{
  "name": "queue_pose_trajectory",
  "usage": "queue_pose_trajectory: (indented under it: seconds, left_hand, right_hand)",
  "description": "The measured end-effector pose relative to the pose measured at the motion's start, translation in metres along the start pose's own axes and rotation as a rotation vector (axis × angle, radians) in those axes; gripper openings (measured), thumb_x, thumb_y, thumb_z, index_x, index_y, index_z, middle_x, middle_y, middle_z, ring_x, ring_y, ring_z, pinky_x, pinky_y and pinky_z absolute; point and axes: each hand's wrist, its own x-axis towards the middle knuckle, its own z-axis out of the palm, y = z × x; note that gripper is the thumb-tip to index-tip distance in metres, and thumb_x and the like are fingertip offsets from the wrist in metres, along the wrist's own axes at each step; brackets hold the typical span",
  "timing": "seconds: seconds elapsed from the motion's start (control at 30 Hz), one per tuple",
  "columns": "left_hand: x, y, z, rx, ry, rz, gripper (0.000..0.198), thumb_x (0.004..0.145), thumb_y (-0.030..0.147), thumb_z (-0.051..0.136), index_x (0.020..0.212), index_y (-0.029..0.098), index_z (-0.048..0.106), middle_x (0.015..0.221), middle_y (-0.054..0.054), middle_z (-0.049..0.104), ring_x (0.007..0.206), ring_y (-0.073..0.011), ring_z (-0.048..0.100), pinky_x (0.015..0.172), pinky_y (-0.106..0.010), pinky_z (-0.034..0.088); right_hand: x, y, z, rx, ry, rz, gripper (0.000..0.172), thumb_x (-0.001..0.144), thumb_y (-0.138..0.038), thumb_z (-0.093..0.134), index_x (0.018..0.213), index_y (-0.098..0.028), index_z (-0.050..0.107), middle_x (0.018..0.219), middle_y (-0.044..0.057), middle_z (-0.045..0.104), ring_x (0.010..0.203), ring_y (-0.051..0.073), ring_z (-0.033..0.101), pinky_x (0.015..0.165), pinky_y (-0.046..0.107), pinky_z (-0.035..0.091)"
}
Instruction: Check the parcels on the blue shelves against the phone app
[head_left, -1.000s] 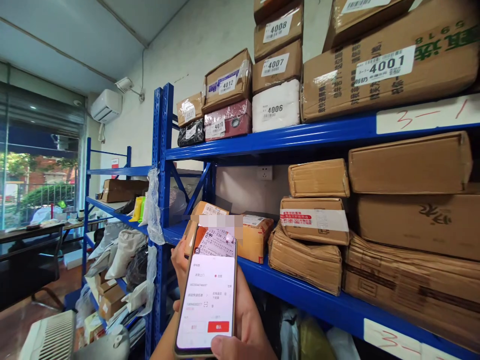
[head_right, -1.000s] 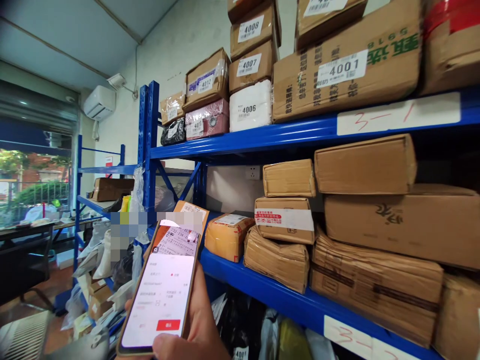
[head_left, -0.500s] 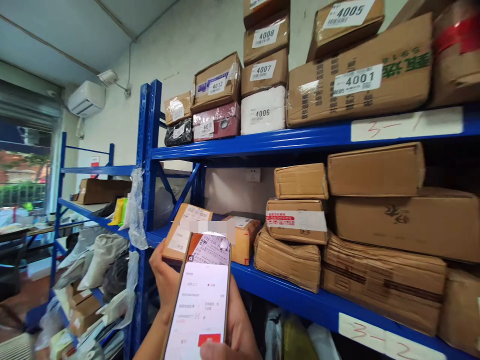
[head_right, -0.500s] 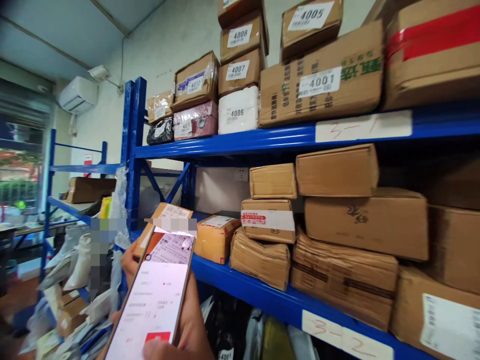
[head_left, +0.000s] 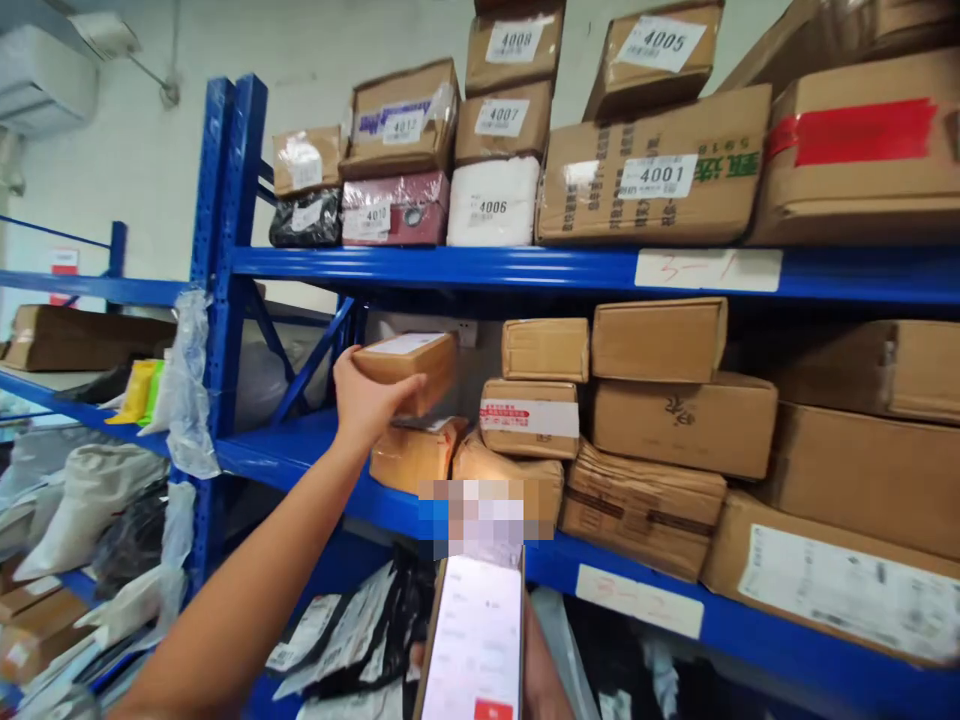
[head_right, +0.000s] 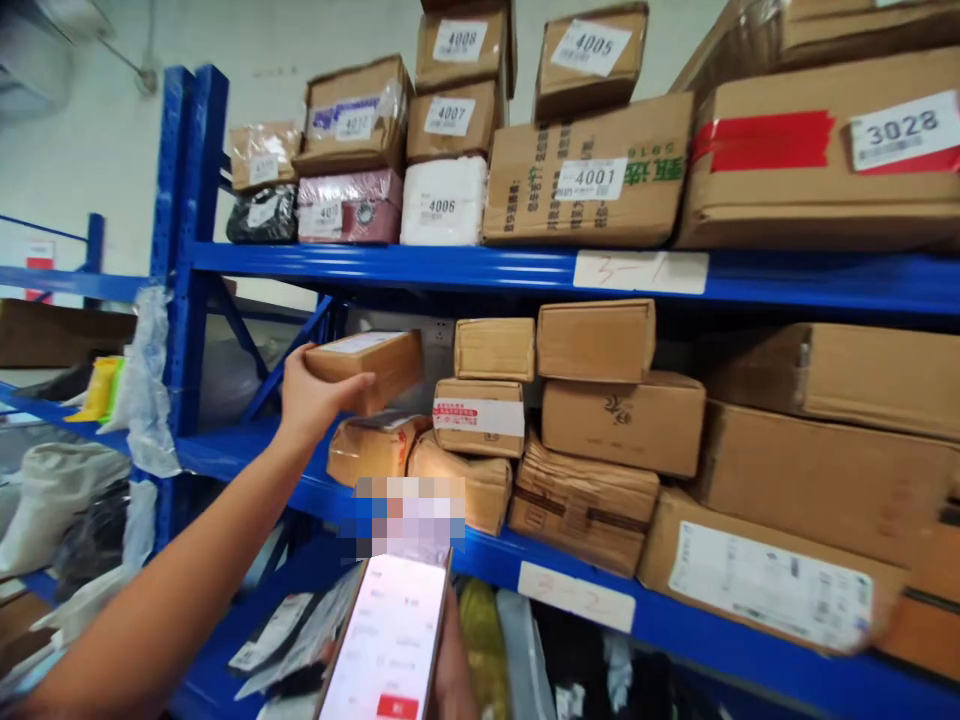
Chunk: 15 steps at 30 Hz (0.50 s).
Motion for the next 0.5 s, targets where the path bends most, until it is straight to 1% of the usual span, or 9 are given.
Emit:
queue_pose_trajectory:
  seconds: [0.03,0.07,0.1,0.13,0.2,0.27,0.33,0.43,0.5]
  left_hand:
    - [0.0,0.002,0.01,0.02,-0.088,-0.012,0.103,0.052,0.043,0.089,0.133,0.002,0.041,0.131,-0.021,0.048,0.125,-0.0309,0.048,0.112,-0.046,0.037]
    - [-0.003,0.002,0.02,0.035,-0.169,-0.019,0.104,0.052,0.047,0.088,0.133,0.0,0.042,0.129,-0.022,0.048,0.123,-0.0318,0.049,0.111,-0.047,0.038]
    - [-0.007,0.002,0.027,0.046,-0.228,-0.018,0.105,0.054,0.051,0.087,0.132,-0.002,0.042,0.128,-0.022,0.048,0.123,-0.0331,0.049,0.11,-0.049,0.037]
    - [-0.012,0.002,0.032,0.053,-0.267,-0.01,0.107,0.054,0.054,0.086,0.133,-0.003,0.042,0.128,-0.023,0.046,0.124,-0.0348,0.048,0.111,-0.051,0.036]
    - [-0.022,0.001,0.038,0.078,-0.313,0.013,0.113,0.056,0.057,0.085,0.14,0.001,0.036,0.131,-0.023,0.041,0.128,-0.0387,0.042,0.112,-0.054,0.032]
    - [-0.028,0.002,0.039,0.095,-0.338,0.039,0.113,0.056,0.056,0.086,0.144,0.009,0.033,0.131,-0.02,0.037,0.131,-0.0419,0.038,0.112,-0.057,0.031]
    - [-0.028,0.001,0.039,0.1,-0.366,0.059,0.105,0.057,0.053,0.087,0.142,0.014,0.039,0.127,-0.017,0.038,0.129,-0.0424,0.04,0.11,-0.057,0.031]
    - [-0.02,-0.006,0.035,0.052,-0.4,0.094,0.09,0.067,0.051,0.079,0.139,0.013,0.039,0.124,-0.016,0.042,0.122,-0.0363,0.047,0.109,-0.054,0.034]
    - [-0.02,-0.014,0.026,-0.034,-0.34,0.156,0.085,0.073,0.053,0.069,0.14,0.014,0.036,0.126,-0.016,0.046,0.121,-0.0333,0.05,0.108,-0.054,0.036]
  right_hand:
    - [-0.01,-0.005,0.001,-0.003,0.038,-0.067,0.077,0.052,-0.067,0.082,0.114,-0.024,0.064,0.097,0.01,0.079,0.083,0.029,0.076,0.071,0.041,0.061]
    - [-0.021,-0.009,0.002,-0.01,0.076,-0.131,0.105,0.045,-0.058,0.09,0.136,-0.026,0.046,0.109,0.011,0.077,0.089,0.03,0.075,0.069,0.039,0.061]
    - [-0.03,-0.012,0.005,-0.024,0.113,-0.186,0.126,0.046,-0.054,0.091,0.148,-0.025,0.024,0.112,0.013,0.075,0.09,0.031,0.075,0.065,0.036,0.06]
    - [-0.038,-0.015,0.008,-0.034,0.141,-0.223,0.143,0.046,-0.053,0.092,0.152,-0.023,0.001,0.114,0.015,0.074,0.091,0.031,0.074,0.062,0.033,0.059]
    - [-0.048,-0.019,0.013,-0.051,0.157,-0.225,0.151,0.051,-0.054,0.09,0.148,-0.016,-0.02,0.111,0.018,0.075,0.084,0.029,0.075,0.056,0.029,0.057]
    - [-0.051,-0.02,0.014,-0.057,0.156,-0.196,0.153,0.05,-0.052,0.091,0.148,-0.016,-0.021,0.113,0.019,0.074,0.079,0.026,0.076,0.056,0.027,0.057]
    - [-0.05,-0.019,0.012,-0.056,0.178,-0.179,0.149,0.05,-0.05,0.092,0.149,-0.018,-0.015,0.114,0.019,0.074,0.075,0.024,0.076,0.057,0.027,0.057]
    - [-0.046,-0.015,0.005,-0.024,0.219,-0.195,0.143,0.046,-0.048,0.092,0.149,-0.021,-0.003,0.109,0.016,0.076,0.073,0.025,0.075,0.057,0.03,0.057]
    - [-0.043,-0.011,-0.001,0.0,0.229,-0.242,0.138,0.038,-0.047,0.094,0.147,-0.02,0.012,0.104,0.014,0.077,0.079,0.029,0.075,0.062,0.035,0.059]
